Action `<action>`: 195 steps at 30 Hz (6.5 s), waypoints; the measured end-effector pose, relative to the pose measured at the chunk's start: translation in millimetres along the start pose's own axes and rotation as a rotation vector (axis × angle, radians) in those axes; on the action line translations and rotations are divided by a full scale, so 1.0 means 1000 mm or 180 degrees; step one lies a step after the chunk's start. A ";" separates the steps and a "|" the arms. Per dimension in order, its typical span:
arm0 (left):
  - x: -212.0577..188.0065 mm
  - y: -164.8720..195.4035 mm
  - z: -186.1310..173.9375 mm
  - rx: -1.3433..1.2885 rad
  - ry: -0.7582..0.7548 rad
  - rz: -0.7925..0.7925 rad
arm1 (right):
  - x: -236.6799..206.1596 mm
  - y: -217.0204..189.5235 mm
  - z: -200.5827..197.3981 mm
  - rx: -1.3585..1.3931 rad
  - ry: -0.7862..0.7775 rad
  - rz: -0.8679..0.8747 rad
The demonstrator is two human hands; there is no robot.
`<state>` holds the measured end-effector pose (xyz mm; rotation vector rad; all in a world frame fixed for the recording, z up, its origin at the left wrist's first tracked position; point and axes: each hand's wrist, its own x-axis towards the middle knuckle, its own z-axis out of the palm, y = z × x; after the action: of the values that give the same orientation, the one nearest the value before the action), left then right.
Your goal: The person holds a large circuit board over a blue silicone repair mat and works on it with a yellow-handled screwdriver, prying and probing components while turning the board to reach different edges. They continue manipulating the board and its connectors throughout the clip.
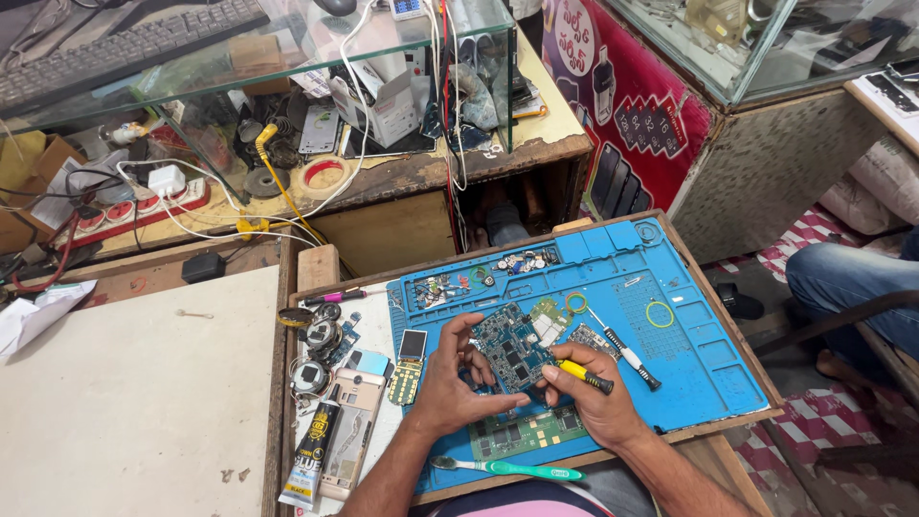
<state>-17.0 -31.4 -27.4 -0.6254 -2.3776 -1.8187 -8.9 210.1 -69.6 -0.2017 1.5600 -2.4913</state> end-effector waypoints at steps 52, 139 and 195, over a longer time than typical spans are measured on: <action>0.003 0.021 -0.004 -0.0280 -0.0495 -0.0662 | -0.002 -0.005 0.006 -0.0169 -0.0152 0.0109; 0.000 0.003 -0.001 -0.0155 -0.0375 -0.0306 | -0.003 -0.007 0.007 -0.0159 -0.0071 0.0117; -0.002 -0.011 0.001 0.0013 -0.0174 -0.0213 | -0.001 -0.008 0.009 -0.0109 -0.0097 0.0046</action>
<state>-18.6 -32.9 -38.2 -0.6098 -2.4655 -1.8456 -6.8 206.1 -58.6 -0.2313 1.5872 -2.4405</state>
